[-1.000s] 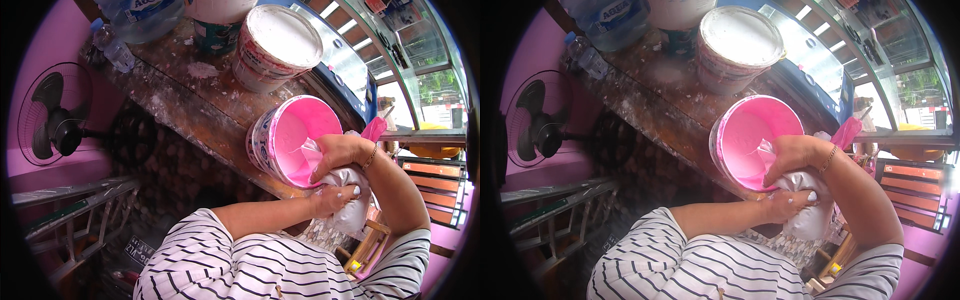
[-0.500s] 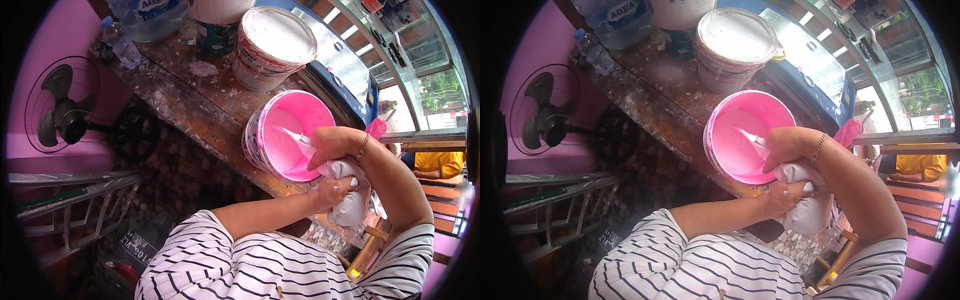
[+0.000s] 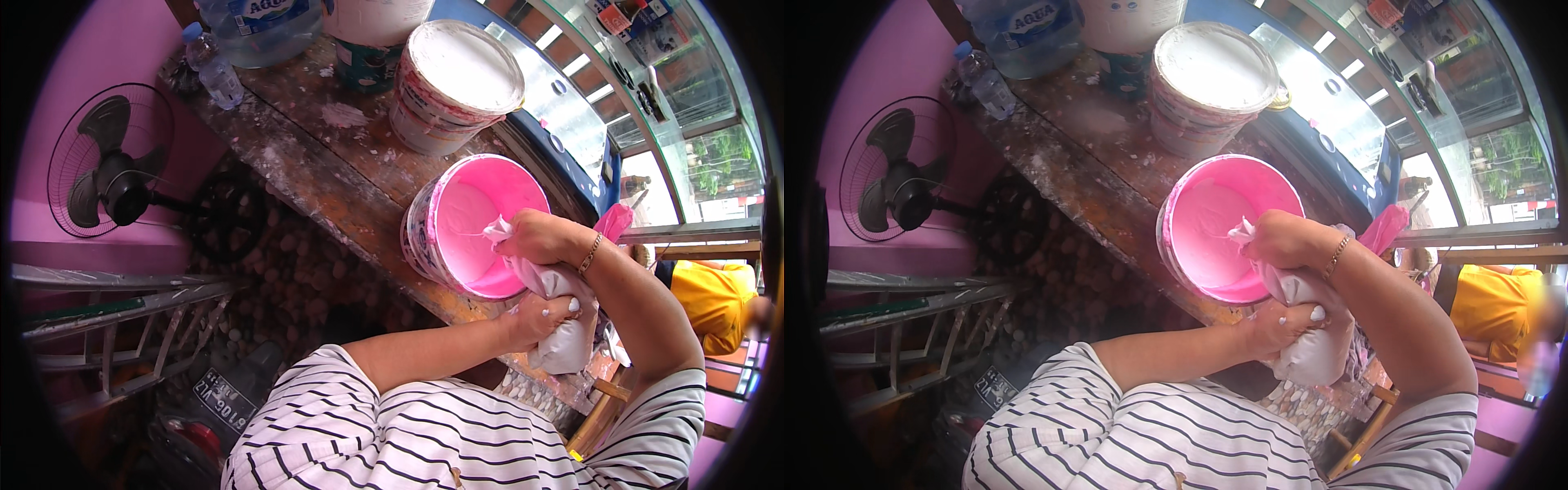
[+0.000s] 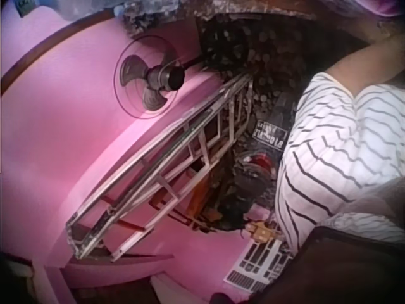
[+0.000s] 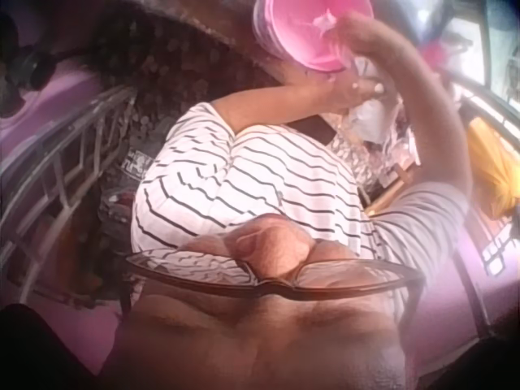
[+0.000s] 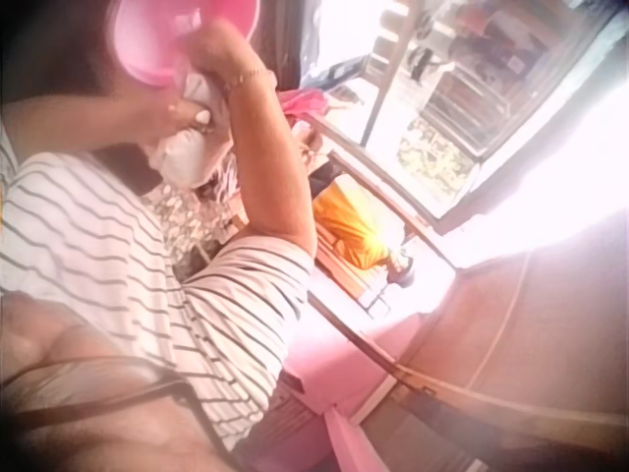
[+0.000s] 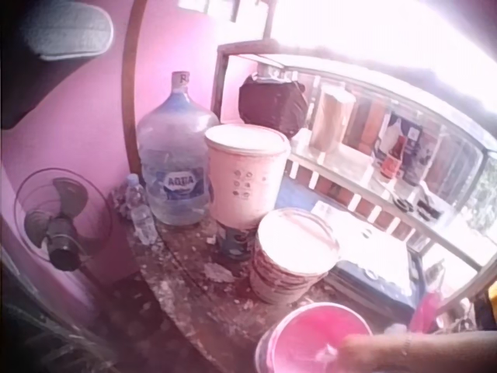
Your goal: The person opens a white bag and pours a white powder into a pink bucket containing liquid. They stir the mixture with a pink paintbrush, wipe their hands with a cloth, and scrape excess paint from the brush using a metal tool.
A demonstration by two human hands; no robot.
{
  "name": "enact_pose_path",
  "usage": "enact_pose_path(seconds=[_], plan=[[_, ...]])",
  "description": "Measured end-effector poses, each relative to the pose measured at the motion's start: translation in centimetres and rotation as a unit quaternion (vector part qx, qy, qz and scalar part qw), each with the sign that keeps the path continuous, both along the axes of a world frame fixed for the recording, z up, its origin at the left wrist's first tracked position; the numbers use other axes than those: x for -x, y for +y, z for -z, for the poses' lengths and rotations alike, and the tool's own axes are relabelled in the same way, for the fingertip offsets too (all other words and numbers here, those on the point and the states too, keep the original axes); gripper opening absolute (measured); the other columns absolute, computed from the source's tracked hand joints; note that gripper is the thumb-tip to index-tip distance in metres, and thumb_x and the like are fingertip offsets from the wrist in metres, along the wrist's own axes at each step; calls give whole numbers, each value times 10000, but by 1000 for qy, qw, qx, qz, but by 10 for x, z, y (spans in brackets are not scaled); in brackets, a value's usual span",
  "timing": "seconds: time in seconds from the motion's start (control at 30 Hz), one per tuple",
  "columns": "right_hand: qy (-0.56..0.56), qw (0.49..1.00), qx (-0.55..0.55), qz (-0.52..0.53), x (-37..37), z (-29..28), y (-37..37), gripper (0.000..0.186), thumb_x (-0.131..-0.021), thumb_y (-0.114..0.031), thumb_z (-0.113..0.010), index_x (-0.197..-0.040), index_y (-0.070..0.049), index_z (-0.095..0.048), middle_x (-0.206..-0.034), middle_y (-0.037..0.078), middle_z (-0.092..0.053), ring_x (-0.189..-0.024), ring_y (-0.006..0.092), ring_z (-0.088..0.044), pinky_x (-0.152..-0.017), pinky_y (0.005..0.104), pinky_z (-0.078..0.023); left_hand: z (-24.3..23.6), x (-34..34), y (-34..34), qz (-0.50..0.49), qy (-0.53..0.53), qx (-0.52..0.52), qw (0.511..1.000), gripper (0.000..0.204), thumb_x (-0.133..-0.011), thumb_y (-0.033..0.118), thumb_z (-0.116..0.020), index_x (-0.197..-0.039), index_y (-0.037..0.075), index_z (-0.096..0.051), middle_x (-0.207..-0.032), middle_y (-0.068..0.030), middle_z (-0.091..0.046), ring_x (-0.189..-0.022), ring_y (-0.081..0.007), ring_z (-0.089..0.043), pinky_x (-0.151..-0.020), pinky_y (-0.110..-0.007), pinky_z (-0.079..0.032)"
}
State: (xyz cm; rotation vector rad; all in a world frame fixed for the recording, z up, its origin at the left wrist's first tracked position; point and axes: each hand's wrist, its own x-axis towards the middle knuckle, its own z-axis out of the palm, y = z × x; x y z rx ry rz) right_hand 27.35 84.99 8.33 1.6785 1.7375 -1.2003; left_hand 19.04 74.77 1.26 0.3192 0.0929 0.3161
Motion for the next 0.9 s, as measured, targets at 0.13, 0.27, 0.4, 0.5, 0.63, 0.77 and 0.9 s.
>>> enact_pose_path(seconds=[0.13,0.27,0.4,0.5,0.63,0.77,0.9], plan=[[22,993,-37,110,-3,-1,-6,253,-843,-199,-585,-856,42,-657,-730,205,-608,-709,294,-596,-707,357,-462,1,3,-2,21,15,6,1000,308,-847,187,-570,-1114,33,-572,-985,-71,-621,-902,-148,-599,-803,-325,-487],[162,960,-84,213,-1,-12,-19,105,-865,-78,-568,-884,-9,-645,-727,27,-592,-694,95,-532,-658,283,-449,-14,20,7,-43,135,-289,947,364,-820,244,-580,-1121,40,-577,-993,-115,-621,-926,-189,-598,-821,-346,-472],[189,947,-106,239,4,-18,-30,100,-896,-62,-532,-874,-33,-626,-752,-6,-574,-700,75,-500,-668,252,-434,-18,30,7,28,226,-312,922,445,-776,319,-597,-1125,42,-580,-1023,-158,-622,-952,-243,-599,-825,-364,-468],[224,929,-125,267,2,-12,-39,119,-912,-73,-520,-869,-30,-622,-756,-16,-575,-704,66,-496,-666,244,-428,-21,37,9,100,273,-311,905,512,-754,362,-613,-1140,28,-572,-1036,-181,-625,-984,-277,-603,-832,-382,-473],[240,924,-142,261,3,-2,-40,143,-925,-93,-514,-856,-28,-622,-753,-29,-571,-712,55,-489,-665,241,-424,-1,37,2,52,309,-350,883,570,-741,395,-625,-1148,1,-560,-1030,-207,-629,-1005,-315,-611,-831,-397,-480],[202,932,-139,267,9,-8,-37,149,-922,-109,-530,-851,-20,-627,-758,-23,-577,-718,56,-491,-673,240,-422,20,29,-10,-18,302,-453,839,555,-747,388,-630,-1135,-2,-560,-1030,-218,-629,-999,-333,-616,-822,-411,-484],[191,938,-134,258,1,4,-35,154,-916,-128,-550,-862,-9,-632,-769,-14,-586,-729,65,-500,-684,244,-423,8,33,-9,-18,329,-363,872,516,-764,361,-639,-1123,-1,-560,-1039,-225,-626,-992,-343,-615,-818,-423,-481]])
